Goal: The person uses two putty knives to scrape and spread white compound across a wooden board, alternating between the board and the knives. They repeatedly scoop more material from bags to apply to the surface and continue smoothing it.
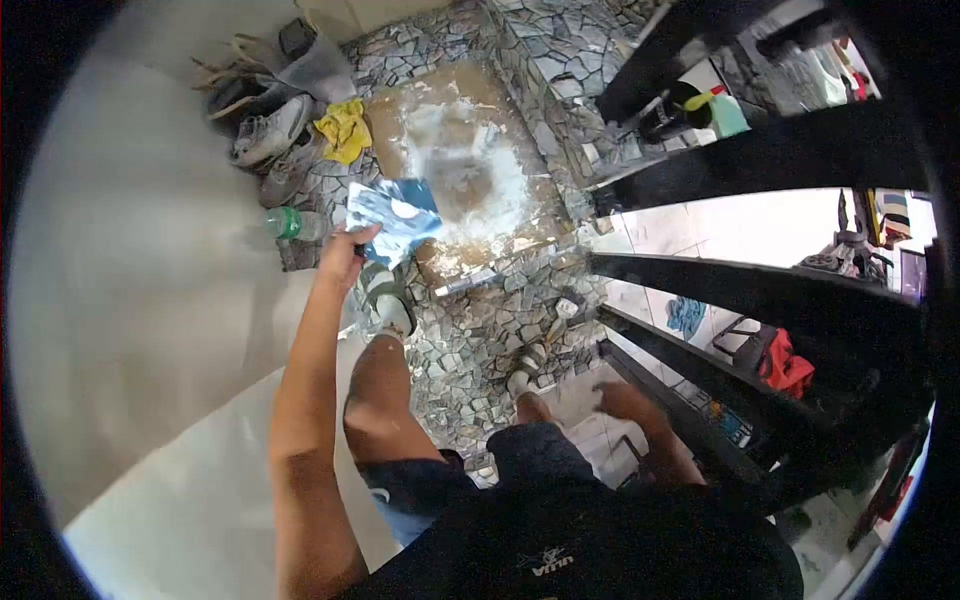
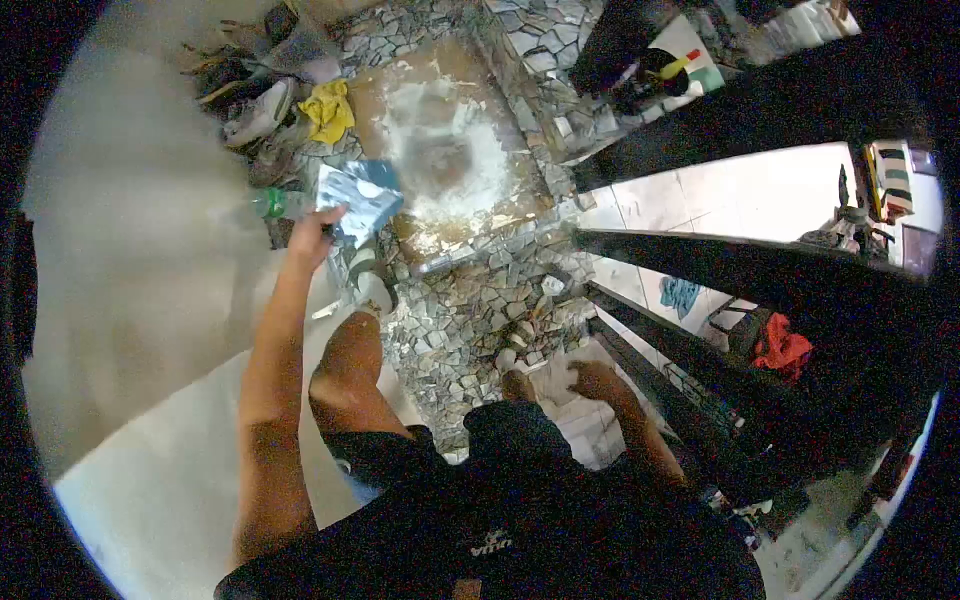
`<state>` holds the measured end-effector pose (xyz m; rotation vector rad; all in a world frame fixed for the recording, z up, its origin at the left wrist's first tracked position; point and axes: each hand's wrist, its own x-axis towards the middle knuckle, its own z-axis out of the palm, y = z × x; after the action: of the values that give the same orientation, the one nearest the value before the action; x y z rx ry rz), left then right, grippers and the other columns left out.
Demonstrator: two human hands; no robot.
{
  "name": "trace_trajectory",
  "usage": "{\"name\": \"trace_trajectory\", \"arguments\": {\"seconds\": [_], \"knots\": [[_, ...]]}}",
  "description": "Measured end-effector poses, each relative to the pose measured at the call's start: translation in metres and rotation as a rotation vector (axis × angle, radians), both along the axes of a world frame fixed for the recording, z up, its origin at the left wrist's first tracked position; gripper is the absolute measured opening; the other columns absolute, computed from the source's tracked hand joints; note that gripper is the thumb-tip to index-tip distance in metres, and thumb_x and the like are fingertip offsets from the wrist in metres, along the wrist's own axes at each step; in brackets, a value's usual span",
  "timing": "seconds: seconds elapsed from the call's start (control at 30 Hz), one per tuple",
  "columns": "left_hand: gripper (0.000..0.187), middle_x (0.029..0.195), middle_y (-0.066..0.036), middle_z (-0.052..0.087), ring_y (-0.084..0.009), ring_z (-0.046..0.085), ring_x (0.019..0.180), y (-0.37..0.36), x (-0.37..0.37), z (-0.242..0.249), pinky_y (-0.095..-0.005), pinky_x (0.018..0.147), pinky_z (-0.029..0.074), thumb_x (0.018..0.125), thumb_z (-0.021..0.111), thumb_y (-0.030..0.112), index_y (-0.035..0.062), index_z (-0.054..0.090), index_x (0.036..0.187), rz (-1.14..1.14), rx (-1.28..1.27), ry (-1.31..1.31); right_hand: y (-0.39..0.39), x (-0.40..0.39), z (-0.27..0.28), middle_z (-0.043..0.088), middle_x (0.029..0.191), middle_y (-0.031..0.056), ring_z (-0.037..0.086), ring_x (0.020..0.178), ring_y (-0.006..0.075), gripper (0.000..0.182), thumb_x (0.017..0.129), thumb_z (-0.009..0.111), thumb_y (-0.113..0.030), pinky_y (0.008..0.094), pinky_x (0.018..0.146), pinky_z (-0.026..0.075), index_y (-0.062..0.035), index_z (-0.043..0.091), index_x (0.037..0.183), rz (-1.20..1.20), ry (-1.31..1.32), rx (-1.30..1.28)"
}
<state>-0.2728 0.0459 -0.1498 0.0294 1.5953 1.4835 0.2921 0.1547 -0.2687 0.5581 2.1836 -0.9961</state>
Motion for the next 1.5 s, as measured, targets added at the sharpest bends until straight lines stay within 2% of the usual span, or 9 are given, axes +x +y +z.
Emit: {"name": "trace_trajectory", "arguments": {"seconds": [0.17, 0.23, 0.33, 0.47, 0.67, 0.97, 1.1, 1.27, 1.5], "knots": [[0.037, 0.095, -0.009, 0.067, -0.0161, 0.063, 0.082, 0.029, -0.034, -0.088, -0.0289, 0.073, 0.048, 0.075, 0.073, 0.004, 0.0012, 0.059, 0.109, -0.205, -0.518, 0.114, 0.062, -0.227, -0.039, 0.059, 0.113, 0.0071, 0.06, 0.094, 0.0176, 0.044, 0.088, 0.062, -0.024, 0.0327, 0.074, 0.052, -0.0036, 0.05, 0.125, -0.839, 0.362, -0.699], [0.036, 0.093, -0.005, 0.068, -0.0134, 0.063, 0.079, 0.05, -0.038, -0.089, -0.0269, 0.068, 0.047, 0.072, 0.076, 0.006, 0.0033, 0.061, 0.105, -0.393, -0.398, 0.046, 0.064, -0.298, -0.039, 0.059, 0.113, 0.0068, 0.06, 0.095, 0.0176, 0.048, 0.089, 0.062, -0.029, 0.0327, 0.076, 0.052, -0.0029, 0.049, 0.127, -1.094, 0.428, -0.847], [0.032, 0.091, -0.002, 0.068, -0.0118, 0.063, 0.079, 0.044, -0.057, -0.192, -0.0274, 0.069, 0.047, 0.071, 0.076, 0.007, 0.0049, 0.064, 0.101, -0.435, -0.099, -0.097, 0.069, -0.359, -0.061, 0.063, 0.107, 0.0069, 0.061, 0.092, 0.0172, 0.048, 0.09, 0.062, -0.031, 0.0321, 0.079, 0.051, -0.003, 0.051, 0.127, -1.264, 0.532, -1.071], [0.027, 0.092, -0.002, 0.068, -0.0124, 0.063, 0.081, 0.048, -0.071, -0.242, -0.0293, 0.072, 0.049, 0.075, 0.071, 0.005, 0.0036, 0.065, 0.1, -0.531, -0.035, -0.204, 0.06, -0.388, -0.116, 0.063, 0.09, -0.0003, 0.059, 0.077, 0.0131, 0.03, 0.089, 0.063, -0.024, 0.0303, 0.076, 0.049, -0.0018, 0.062, 0.109, -1.369, 0.393, -0.97], [0.028, 0.093, -0.003, 0.067, -0.0086, 0.061, 0.075, 0.034, -0.079, -0.246, -0.0207, 0.06, 0.045, 0.076, 0.07, 0.007, 0.0027, 0.064, 0.103, -0.576, 0.071, -0.209, 0.038, -0.409, -0.156, 0.06, 0.076, -0.0053, 0.05, 0.071, 0.0078, 0.026, 0.088, 0.065, -0.028, 0.0263, 0.066, 0.042, -0.0018, 0.065, 0.087, -1.184, 0.351, -0.491], [0.025, 0.099, -0.008, 0.065, -0.0203, 0.063, 0.085, 0.009, -0.116, -0.268, -0.0332, 0.077, 0.05, 0.085, 0.062, 0.014, 0.0035, 0.061, 0.107, 0.253, 0.152, -0.393, 0.081, -0.448, -0.116, 0.061, 0.075, -0.003, 0.047, 0.066, 0.0071, 0.024, 0.088, 0.064, -0.025, 0.0255, 0.064, 0.041, -0.0015, 0.066, 0.083, -1.36, 0.622, -0.26], [0.024, 0.093, -0.006, 0.065, -0.0169, 0.063, 0.084, 0.032, -0.105, -0.25, -0.0317, 0.077, 0.049, 0.09, 0.059, 0.017, 0.0, 0.06, 0.106, 0.272, 0.146, -0.347, 0.096, -0.433, -0.117, 0.057, 0.066, 0.001, 0.045, 0.063, 0.0089, 0.021, 0.086, 0.066, -0.021, 0.0284, 0.057, 0.039, -0.0001, 0.064, 0.084, -1.005, 0.613, 0.098], [0.022, 0.087, -0.003, 0.063, -0.013, 0.059, 0.075, 0.031, -0.054, -0.304, -0.0269, 0.064, 0.047, 0.092, 0.058, 0.021, 0.0028, 0.062, 0.102, 0.233, 0.109, -0.111, 0.09, -0.446, -0.1, 0.059, 0.089, 0.0134, 0.061, 0.071, 0.0349, 0.034, 0.08, 0.057, -0.011, 0.045, 0.065, 0.05, -0.01, 0.061, 0.114, -0.327, 0.493, 0.628], [0.016, 0.082, 0.004, 0.06, -0.0084, 0.055, 0.069, 0.025, -0.04, -0.274, -0.0223, 0.058, 0.045, 0.091, 0.061, 0.021, 0.0053, 0.062, 0.093, 0.243, -0.005, -0.141, 0.084, -0.455, -0.135, 0.055, 0.101, 0.0169, 0.058, 0.089, 0.0371, 0.051, 0.072, 0.053, 0.0, 0.0443, 0.074, 0.049, -0.0084, 0.052, 0.122, -0.282, 0.367, 0.569]]}}
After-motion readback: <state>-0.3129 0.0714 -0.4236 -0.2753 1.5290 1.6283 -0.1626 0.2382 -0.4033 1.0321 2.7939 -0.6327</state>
